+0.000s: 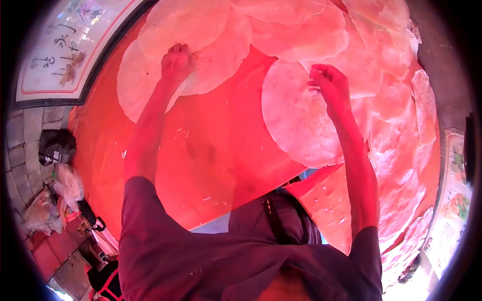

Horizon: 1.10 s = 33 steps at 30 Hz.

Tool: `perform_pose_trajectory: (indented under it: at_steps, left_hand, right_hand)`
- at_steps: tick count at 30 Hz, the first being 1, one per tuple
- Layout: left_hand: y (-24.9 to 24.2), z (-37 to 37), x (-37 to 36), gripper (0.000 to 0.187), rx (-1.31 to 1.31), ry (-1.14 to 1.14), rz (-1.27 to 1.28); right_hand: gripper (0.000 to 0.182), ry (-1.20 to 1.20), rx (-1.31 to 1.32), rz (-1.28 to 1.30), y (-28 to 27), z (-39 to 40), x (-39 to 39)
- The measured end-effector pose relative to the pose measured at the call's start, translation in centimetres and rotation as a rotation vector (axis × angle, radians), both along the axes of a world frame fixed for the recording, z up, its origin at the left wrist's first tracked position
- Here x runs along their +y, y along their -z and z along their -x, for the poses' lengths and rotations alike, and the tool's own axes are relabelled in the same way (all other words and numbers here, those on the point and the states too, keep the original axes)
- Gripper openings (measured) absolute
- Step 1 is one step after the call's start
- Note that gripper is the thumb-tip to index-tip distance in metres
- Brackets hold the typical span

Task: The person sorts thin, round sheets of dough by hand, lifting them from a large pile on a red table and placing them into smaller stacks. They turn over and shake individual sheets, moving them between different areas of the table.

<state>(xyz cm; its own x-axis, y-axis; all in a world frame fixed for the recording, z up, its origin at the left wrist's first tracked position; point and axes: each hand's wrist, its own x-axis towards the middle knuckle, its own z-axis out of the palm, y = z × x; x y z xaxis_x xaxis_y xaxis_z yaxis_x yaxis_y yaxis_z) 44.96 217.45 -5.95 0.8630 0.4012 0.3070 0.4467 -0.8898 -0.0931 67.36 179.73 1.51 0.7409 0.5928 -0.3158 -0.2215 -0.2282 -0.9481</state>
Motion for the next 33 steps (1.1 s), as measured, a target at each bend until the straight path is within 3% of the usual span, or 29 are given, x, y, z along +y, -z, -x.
perform_pose_trajectory:
  at_steps: [4, 7, 9, 13, 15, 17, 19, 22, 23, 24, 27, 28, 30, 32, 33]
  left_hand:
    - [-1.3, 0.4, 1.1, 0.012, 0.083, -0.073, 0.001]
    - [-5.1, 1.7, -3.3, 0.014, -0.065, 0.004, 0.090]
    - [-5.9, 2.5, -7.0, 0.026, 0.217, -0.047, 0.285]
    - [-2.7, 5.4, -9.5, 0.058, 0.043, 0.048, 0.174]
    - [-1.4, 6.4, -8.8, 0.071, 0.081, -0.014, 0.248]
    - [-0.8, 6.3, -8.7, 0.070, 0.062, 0.075, 0.231]
    - [-0.4, 6.4, -8.3, 0.068, 0.077, 0.140, 0.177]
    - [0.7, 7.3, -7.6, 0.065, 0.138, 0.174, 0.108]
    - [0.9, 7.9, -7.1, 0.064, 0.157, 0.162, 0.118]
    - [0.8, 8.3, -7.0, 0.063, 0.177, 0.151, 0.129]
    - [0.7, 8.0, -6.2, 0.061, 0.151, 0.152, 0.121]
    - [1.0, 7.8, -5.8, 0.060, 0.161, 0.152, 0.109]
    - [1.2, 7.2, -5.3, 0.055, 0.123, 0.137, 0.088]
    - [0.6, 7.6, -4.5, 0.053, 0.065, 0.148, 0.149]
    - [-1.9, 6.6, -5.6, 0.048, -0.008, 0.172, 0.185]
  right_hand:
    - [0.031, 0.075, -0.038, 0.027, -0.6, -4.3, 4.3]
    - [0.035, 0.172, 0.188, -0.148, 1.5, -9.4, 6.8]
    - [0.038, 0.199, 0.197, -0.088, 2.7, -12.3, 8.5]
    - [0.044, 0.288, 0.321, -0.088, 3.1, -14.5, 12.5]
    - [0.048, -0.016, 0.080, -0.217, 6.9, -16.4, 12.5]
    - [0.046, -0.063, 0.094, -0.143, 8.9, -18.9, 13.7]
    - [0.040, 0.155, 0.358, 0.118, 9.8, -21.5, 16.0]
    - [0.026, 0.048, 0.067, 0.254, 10.8, -26.5, 14.7]
    - [0.019, 0.129, -0.268, 0.168, 9.4, -25.1, 13.7]
    - [0.021, 0.208, -0.380, 0.137, 7.5, -24.4, 11.6]
    - [0.019, 0.075, -0.424, 0.288, 2.6, -21.6, 3.4]
    - [0.020, 0.128, -0.443, 0.430, 3.6, -20.6, 2.6]
    - [0.022, 0.328, -0.246, 0.440, 8.2, -20.9, -0.8]
    - [0.019, 0.314, -0.152, 0.237, 7.4, -18.3, -0.1]
    - [0.018, 0.339, -0.063, 0.113, 6.8, -16.8, 0.8]
